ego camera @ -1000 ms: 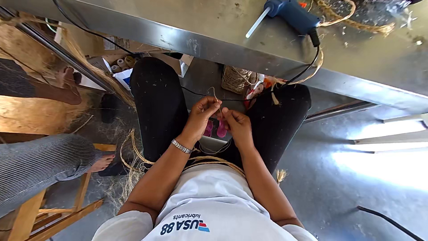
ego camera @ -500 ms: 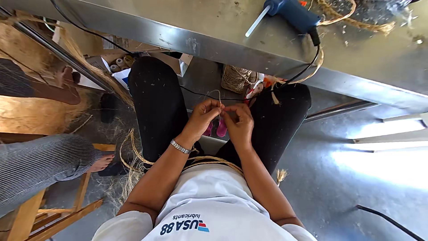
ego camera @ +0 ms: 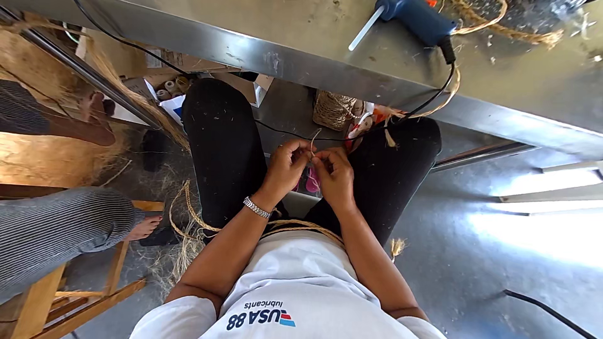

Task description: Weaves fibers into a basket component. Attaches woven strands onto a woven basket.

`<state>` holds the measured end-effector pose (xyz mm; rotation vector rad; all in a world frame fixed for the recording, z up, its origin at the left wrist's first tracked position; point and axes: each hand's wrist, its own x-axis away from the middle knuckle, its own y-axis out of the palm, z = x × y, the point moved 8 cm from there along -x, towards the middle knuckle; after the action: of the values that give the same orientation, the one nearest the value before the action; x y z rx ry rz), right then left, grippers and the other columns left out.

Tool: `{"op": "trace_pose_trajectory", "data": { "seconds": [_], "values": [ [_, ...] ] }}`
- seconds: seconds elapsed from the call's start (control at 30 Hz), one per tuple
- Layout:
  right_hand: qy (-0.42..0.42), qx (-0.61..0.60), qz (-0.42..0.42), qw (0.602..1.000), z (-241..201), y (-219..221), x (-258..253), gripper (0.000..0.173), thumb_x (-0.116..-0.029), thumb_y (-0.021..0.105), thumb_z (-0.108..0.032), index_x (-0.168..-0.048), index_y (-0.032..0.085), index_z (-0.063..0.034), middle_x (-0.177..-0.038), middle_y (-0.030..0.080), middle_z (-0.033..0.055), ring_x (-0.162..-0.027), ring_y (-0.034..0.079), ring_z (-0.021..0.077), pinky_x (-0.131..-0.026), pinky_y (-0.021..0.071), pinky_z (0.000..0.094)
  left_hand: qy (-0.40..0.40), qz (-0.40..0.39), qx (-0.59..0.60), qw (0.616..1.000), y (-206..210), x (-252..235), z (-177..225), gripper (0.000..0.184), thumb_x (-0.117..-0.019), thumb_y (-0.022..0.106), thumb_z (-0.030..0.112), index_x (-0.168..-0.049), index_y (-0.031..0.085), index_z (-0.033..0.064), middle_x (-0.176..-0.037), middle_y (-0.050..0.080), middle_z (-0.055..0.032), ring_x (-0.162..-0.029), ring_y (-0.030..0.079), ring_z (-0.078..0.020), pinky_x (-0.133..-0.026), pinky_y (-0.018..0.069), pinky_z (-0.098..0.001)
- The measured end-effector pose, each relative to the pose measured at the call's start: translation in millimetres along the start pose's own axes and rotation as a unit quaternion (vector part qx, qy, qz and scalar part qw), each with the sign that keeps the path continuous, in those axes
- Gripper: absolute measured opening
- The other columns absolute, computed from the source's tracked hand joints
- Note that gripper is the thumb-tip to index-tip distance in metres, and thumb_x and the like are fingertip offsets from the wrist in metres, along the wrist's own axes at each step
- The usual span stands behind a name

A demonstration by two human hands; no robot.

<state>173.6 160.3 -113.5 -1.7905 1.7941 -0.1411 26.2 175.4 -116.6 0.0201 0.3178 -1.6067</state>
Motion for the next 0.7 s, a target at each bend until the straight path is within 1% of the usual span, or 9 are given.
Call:
{"op": "trace_pose_trajectory", "data": {
  "seconds": [0.07,0.17,0.33,0.4,0.47,0.53,0.63,0.67,0.7],
  "values": [
    [0.006,-0.007,-0.007,1.0,0.9,0.3,-0.1,0.014,-0.1016,0.064,-0.014,-0.106,0.07,-0.0024,-0.108,0.064,0.0103,-0.077,0.061,0.0111,-0.066,0.055,0.0245,0.007,0.001,0.004,1.0,0.2,-2.2,-2.6,0.013,-0.1002,0.063,0.012,-0.108,0.07,0.0055,-0.102,0.069,-0.0046,-0.085,0.064,-0.01,-0.076,0.0549,-0.0266],
    [0.013,-0.013,-0.013,1.0,1.4,0.1,-0.8,0.014,-0.1017,0.063,-0.014,-0.105,0.07,-0.0023,-0.108,0.064,0.0104,-0.078,0.061,0.0113,-0.067,0.0549,0.025,0.016,0.002,-0.007,1.0,-0.1,-2.2,-1.9,0.012,-0.0994,0.064,0.014,-0.106,0.071,0.0068,-0.105,0.066,-0.0056,-0.09,0.063,-0.0118,-0.079,0.0544,-0.0275],
    [0.012,-0.001,-0.016,1.0,0.4,1.2,-1.2,0.016,-0.1032,0.06,-0.014,-0.105,0.07,-0.0017,-0.108,0.064,0.0109,-0.081,0.061,0.0126,-0.069,0.0546,0.0259,0.032,0.001,-0.024,0.999,0.8,-0.6,2.4,0.012,-0.1004,0.063,0.011,-0.107,0.071,0.0051,-0.1,0.072,-0.004,-0.087,0.068,-0.0088,-0.081,0.0572,-0.0275],
    [0.015,0.007,-0.025,1.0,0.1,2.4,-1.0,0.017,-0.1045,0.057,-0.014,-0.105,0.068,-0.0011,-0.11,0.063,0.0118,-0.085,0.062,0.0141,-0.072,0.0557,0.0279,0.025,-0.008,-0.028,0.999,2.1,1.2,5.1,0.012,-0.1009,0.061,0.01,-0.107,0.07,0.0046,-0.1,0.072,-0.0045,-0.086,0.068,-0.0091,-0.08,0.0573,-0.0278],
    [0.022,0.008,-0.034,0.999,0.6,3.7,-0.4,0.02,-0.1055,0.054,-0.015,-0.106,0.067,-0.0001,-0.108,0.063,0.0127,-0.086,0.063,0.0157,-0.074,0.0565,0.0305,0.019,-0.018,-0.037,0.999,3.3,4.6,9.5,0.012,-0.1016,0.06,0.01,-0.108,0.068,0.0037,-0.098,0.07,-0.0062,-0.081,0.066,-0.0103,-0.074,0.056,-0.0276],
    [0.042,-0.007,-0.042,0.998,3.8,4.9,0.8,0.021,-0.1065,0.051,-0.014,-0.109,0.066,0.0009,-0.099,0.063,0.0123,-0.081,0.063,0.0159,-0.072,0.0561,0.0323,0.026,-0.02,-0.047,0.998,4.0,5.3,11.2,0.012,-0.1009,0.061,0.01,-0.107,0.068,0.0035,-0.095,0.069,-0.006,-0.078,0.065,-0.0103,-0.071,0.0551,-0.0271],
    [0.095,-0.059,-0.055,0.992,11.7,6.0,3.3,0.023,-0.1085,0.048,-0.017,-0.112,0.065,-0.0015,-0.085,0.063,0.008,-0.065,0.058,0.0121,-0.059,0.051,0.0294,0.021,-0.026,-0.051,0.998,5.2,4.2,9.4,0.011,-0.0994,0.062,0.011,-0.105,0.068,0.0042,-0.092,0.068,-0.005,-0.077,0.064,-0.0096,-0.069,0.0541,-0.0261],
    [0.113,-0.075,-0.057,0.989,13.8,6.1,4.2,0.023,-0.1087,0.049,-0.018,-0.113,0.065,-0.0024,-0.083,0.063,0.0073,-0.062,0.056,0.0116,-0.057,0.0499,0.0289,0.019,-0.025,-0.049,0.998,5.2,3.4,7.6,0.011,-0.0988,0.063,0.011,-0.104,0.069,0.0044,-0.092,0.069,-0.0046,-0.077,0.064,-0.0093,-0.07,0.0543,-0.0261],
    [0.129,-0.086,-0.058,0.986,15.5,6.0,5.0,0.022,-0.1087,0.051,-0.019,-0.114,0.065,-0.0031,-0.084,0.064,0.0073,-0.063,0.057,0.0115,-0.057,0.0506,0.0288,0.018,-0.021,-0.046,0.999,5.0,2.0,4.6,0.011,-0.0979,0.063,0.012,-0.103,0.069,0.0047,-0.092,0.069,-0.0039,-0.079,0.064,-0.0089,-0.072,0.0547,-0.0263]
  ]
}}
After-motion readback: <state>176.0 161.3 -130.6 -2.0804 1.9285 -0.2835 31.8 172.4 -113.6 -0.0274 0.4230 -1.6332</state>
